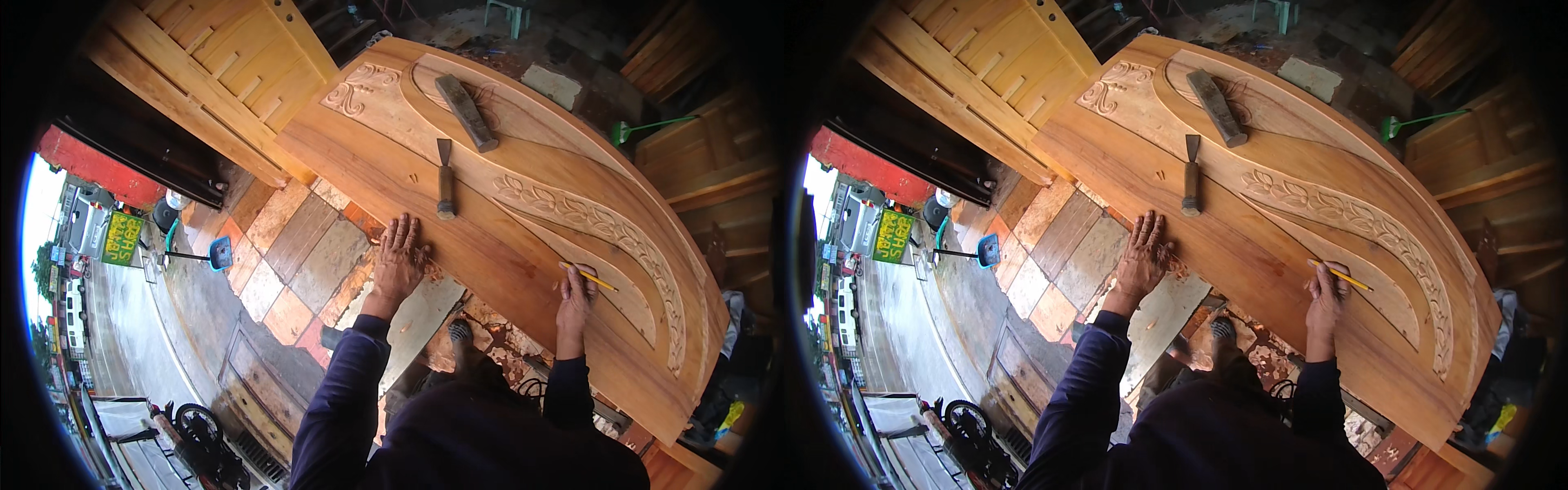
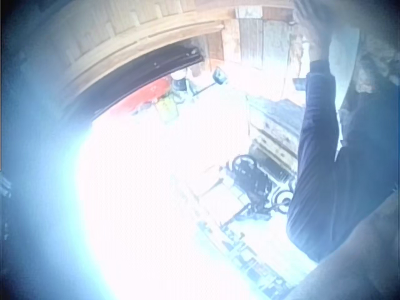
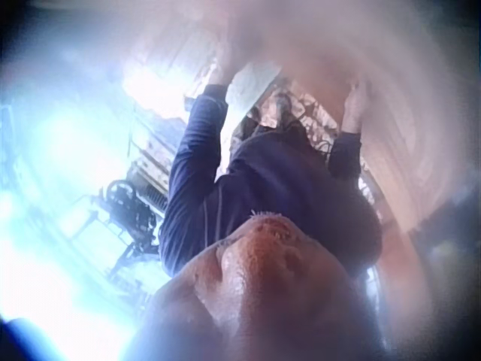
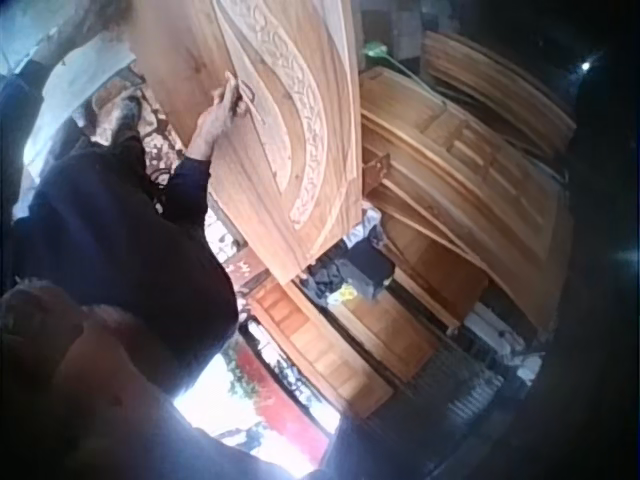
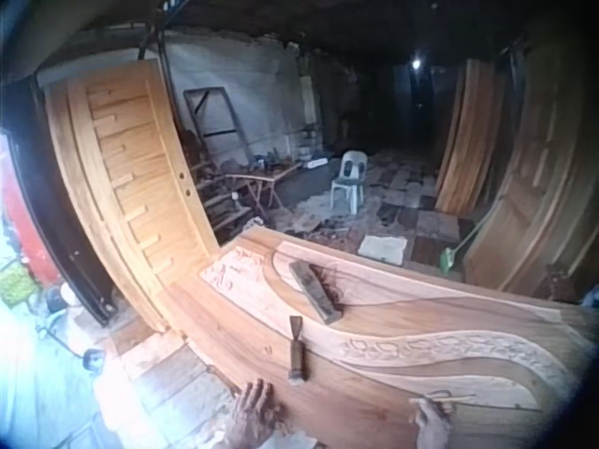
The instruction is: The person draws a floral design onto a large wooden door panel with a pencil and wipes away sawdust.
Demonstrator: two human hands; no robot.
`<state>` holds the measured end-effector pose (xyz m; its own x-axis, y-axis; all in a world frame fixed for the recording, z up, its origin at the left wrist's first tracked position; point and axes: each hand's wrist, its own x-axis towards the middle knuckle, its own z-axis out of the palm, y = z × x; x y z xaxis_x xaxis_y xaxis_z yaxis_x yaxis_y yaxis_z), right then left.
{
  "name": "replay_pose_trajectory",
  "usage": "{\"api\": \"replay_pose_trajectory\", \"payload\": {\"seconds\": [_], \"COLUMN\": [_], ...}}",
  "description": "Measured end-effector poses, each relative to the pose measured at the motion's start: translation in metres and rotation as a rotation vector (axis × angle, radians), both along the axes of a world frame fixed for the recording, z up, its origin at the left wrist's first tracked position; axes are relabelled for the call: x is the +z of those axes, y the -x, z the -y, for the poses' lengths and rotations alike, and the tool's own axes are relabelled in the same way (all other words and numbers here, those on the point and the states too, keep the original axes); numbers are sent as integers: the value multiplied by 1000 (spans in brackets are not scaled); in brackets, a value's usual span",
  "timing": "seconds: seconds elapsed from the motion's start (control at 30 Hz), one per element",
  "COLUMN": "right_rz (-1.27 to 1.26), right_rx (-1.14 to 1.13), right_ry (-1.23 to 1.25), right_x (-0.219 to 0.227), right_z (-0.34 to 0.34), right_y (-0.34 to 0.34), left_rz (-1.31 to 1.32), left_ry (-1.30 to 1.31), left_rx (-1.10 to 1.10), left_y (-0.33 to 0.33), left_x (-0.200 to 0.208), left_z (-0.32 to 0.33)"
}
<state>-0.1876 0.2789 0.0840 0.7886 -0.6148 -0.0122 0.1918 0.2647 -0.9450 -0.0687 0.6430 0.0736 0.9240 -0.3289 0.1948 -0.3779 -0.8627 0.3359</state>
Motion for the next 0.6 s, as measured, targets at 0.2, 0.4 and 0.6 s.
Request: {"api": "replay_pose_trajectory", "payload": {"seconds": [0.2, 0.4, 0.6], "right_rz": [52, -6, -35], "right_rx": [14, -107, -123], "right_ry": [-28, 160, 165], "right_x": [-8, -23, -19], "right_z": [-85, -77, -90], "right_y": [-65, -62, -79], "left_rz": [-307, -324, -600], "left_ry": [325, 367, 810], "left_rx": [-59, 259, 496], "left_y": [-19, -31, 49], "left_x": [55, -5, -210], "left_z": [-65, -207, -361]}}
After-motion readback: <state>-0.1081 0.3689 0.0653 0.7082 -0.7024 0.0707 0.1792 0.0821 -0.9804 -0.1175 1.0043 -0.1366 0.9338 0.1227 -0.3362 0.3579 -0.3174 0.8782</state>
